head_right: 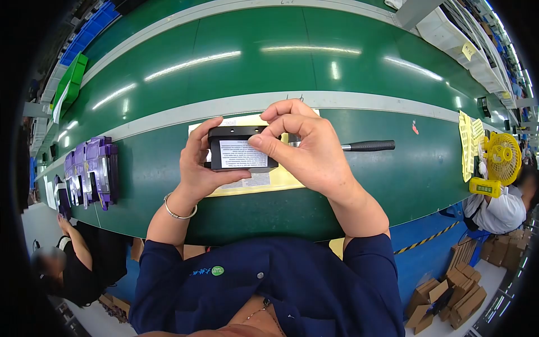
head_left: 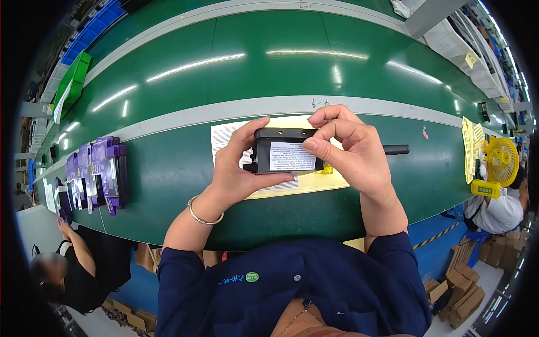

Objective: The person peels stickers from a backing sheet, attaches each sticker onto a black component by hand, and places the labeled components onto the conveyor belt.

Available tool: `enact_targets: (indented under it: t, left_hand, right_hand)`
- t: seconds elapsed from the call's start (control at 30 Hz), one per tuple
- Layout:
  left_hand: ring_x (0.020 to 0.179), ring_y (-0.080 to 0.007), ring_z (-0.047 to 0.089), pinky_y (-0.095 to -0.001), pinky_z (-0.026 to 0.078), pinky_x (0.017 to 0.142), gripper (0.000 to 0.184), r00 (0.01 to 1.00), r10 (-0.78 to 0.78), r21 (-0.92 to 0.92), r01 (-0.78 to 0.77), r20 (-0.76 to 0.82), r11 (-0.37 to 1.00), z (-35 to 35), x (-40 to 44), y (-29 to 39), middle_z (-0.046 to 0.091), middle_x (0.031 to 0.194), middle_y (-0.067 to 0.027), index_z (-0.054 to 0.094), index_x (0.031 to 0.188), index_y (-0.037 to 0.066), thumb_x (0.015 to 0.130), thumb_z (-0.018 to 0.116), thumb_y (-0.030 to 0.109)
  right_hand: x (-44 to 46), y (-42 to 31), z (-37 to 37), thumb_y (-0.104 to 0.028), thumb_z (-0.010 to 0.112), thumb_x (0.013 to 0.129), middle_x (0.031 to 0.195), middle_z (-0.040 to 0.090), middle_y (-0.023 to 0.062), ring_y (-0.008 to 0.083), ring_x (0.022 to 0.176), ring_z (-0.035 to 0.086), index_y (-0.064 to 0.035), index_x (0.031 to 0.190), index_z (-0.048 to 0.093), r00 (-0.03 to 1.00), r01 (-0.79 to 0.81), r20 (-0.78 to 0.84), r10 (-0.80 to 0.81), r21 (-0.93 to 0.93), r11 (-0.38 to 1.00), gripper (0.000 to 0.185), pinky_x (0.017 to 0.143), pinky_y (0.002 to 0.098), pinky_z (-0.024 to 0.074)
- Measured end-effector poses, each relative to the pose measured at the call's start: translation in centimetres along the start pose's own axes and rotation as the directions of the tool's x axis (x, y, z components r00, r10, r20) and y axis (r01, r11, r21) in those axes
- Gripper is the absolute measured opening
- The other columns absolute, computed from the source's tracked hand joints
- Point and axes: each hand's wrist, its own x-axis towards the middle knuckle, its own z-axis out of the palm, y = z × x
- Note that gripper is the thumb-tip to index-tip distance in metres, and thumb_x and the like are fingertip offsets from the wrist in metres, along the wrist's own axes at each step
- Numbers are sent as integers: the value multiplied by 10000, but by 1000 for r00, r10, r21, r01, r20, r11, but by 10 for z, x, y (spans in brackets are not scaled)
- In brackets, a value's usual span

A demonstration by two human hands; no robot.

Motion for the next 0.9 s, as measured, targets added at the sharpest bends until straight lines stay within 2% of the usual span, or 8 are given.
enact_targets:
  t: [0.47,0.63,0.7,0.77,0.8,0.9]
  left_hand:
    - [981,-225,644,-350,536,867,907,999,36,13,-35,-12,999,0,1,-1,614,1198,-93,468,1313,59,525,916,94]
    - [979,-226,644,-349,539,866,914,1000,6,-3,-6,-9,1000,-1,0,-1,611,1204,-95,467,1316,58,522,918,101]
    - [990,-228,641,-345,537,866,910,1000,24,3,-23,-19,1000,0,0,-2,606,1215,-103,468,1316,54,526,918,105]
    - [1002,-230,638,-340,536,865,906,999,43,10,-43,-28,999,0,0,-3,602,1227,-110,470,1315,50,530,919,109]
    - [1002,-230,638,-340,536,865,906,999,44,10,-44,-29,999,1,-1,-5,602,1227,-110,470,1315,50,530,919,109]
    - [881,-209,636,-308,537,751,885,986,148,69,-143,-72,987,3,-4,-15,625,1109,-107,480,1311,67,543,915,132]
  right_hand:
    - [0,2,5,-23,710,799,1062,543,102,181,953,503,-3,765,680,998,27,-47,-29,-39,999,50,833,280,409]
    - [-2,0,7,-21,724,782,1069,545,99,180,941,513,-5,715,670,996,57,-54,-66,-153,987,87,816,281,422]
    - [-3,1,8,-15,727,773,1063,548,97,180,940,522,-6,824,663,991,116,-35,-130,-270,956,83,803,279,435]
    - [-5,1,8,-9,730,764,1057,551,96,179,939,530,-7,934,656,981,174,-9,-192,-382,908,185,789,277,448]
    - [-5,2,10,-9,730,764,1057,551,96,179,939,530,-7,934,656,981,175,-9,-193,-382,907,185,789,277,448]
    - [-4,2,18,16,705,769,1039,559,95,181,935,544,-24,1148,542,955,204,-139,-263,-335,920,414,773,270,462]
